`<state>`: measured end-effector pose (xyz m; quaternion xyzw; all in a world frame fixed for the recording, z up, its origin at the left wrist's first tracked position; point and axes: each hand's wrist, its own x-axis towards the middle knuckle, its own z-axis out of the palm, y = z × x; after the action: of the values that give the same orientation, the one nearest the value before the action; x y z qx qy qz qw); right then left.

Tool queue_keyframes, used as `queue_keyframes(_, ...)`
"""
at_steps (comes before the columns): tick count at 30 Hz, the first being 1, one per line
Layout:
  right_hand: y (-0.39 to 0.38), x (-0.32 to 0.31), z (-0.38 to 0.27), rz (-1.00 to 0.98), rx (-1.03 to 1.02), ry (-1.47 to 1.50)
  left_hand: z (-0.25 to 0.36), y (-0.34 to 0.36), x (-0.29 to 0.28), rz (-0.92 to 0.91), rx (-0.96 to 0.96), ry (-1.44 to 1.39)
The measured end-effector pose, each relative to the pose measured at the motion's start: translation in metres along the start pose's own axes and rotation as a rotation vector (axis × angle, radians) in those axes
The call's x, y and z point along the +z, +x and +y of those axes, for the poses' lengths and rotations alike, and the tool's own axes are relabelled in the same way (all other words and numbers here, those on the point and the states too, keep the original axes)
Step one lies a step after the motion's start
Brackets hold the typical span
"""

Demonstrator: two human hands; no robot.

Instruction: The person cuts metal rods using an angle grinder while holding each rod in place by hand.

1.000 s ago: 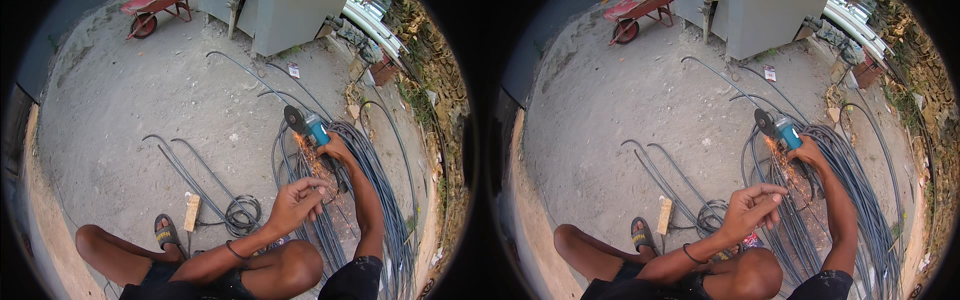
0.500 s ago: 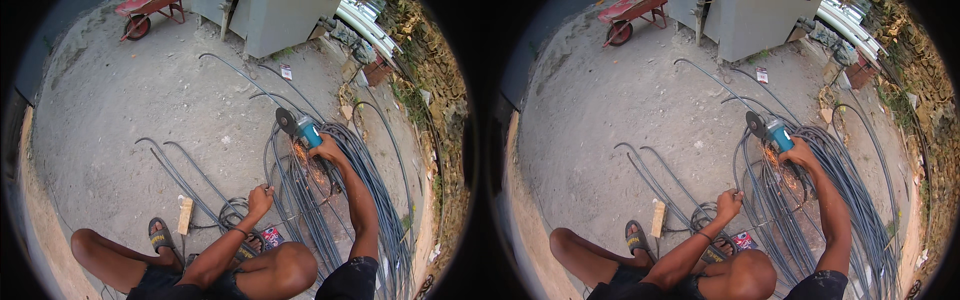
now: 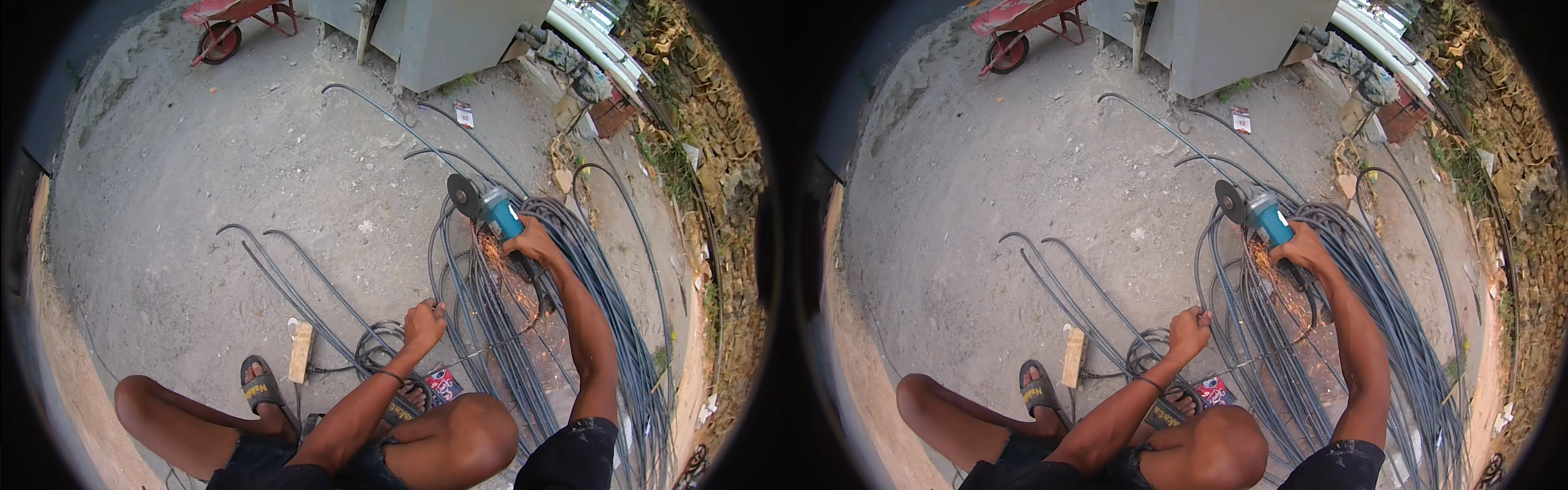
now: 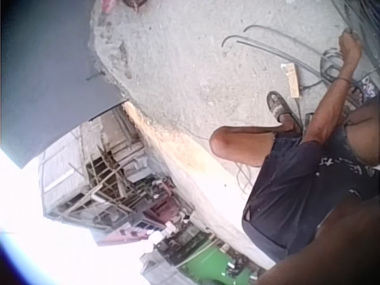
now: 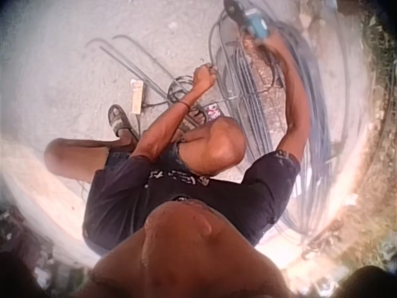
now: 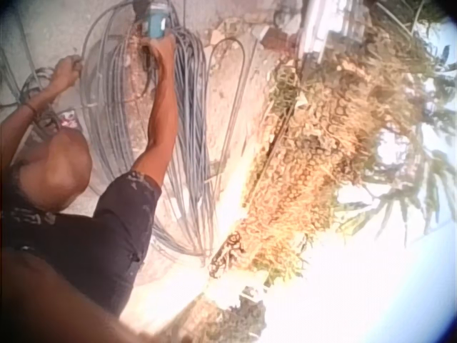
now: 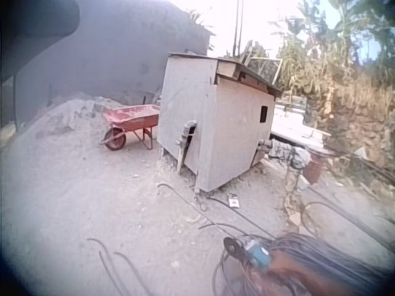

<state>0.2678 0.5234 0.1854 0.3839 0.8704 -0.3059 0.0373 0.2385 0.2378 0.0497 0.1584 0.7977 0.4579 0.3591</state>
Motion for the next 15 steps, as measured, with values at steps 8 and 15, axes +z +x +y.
queue_keyframes(8, -0.004, -0.001, -0.007, 0.006, -0.013, -0.017, -0.001, 0.001, -0.002, -0.005, 0.001, 0.005)
queue_keyframes(15, -0.007, -0.004, 0.003, 0.001, -0.006, -0.019, 0.008, -0.005, -0.001, 0.053, 0.075, 0.092)
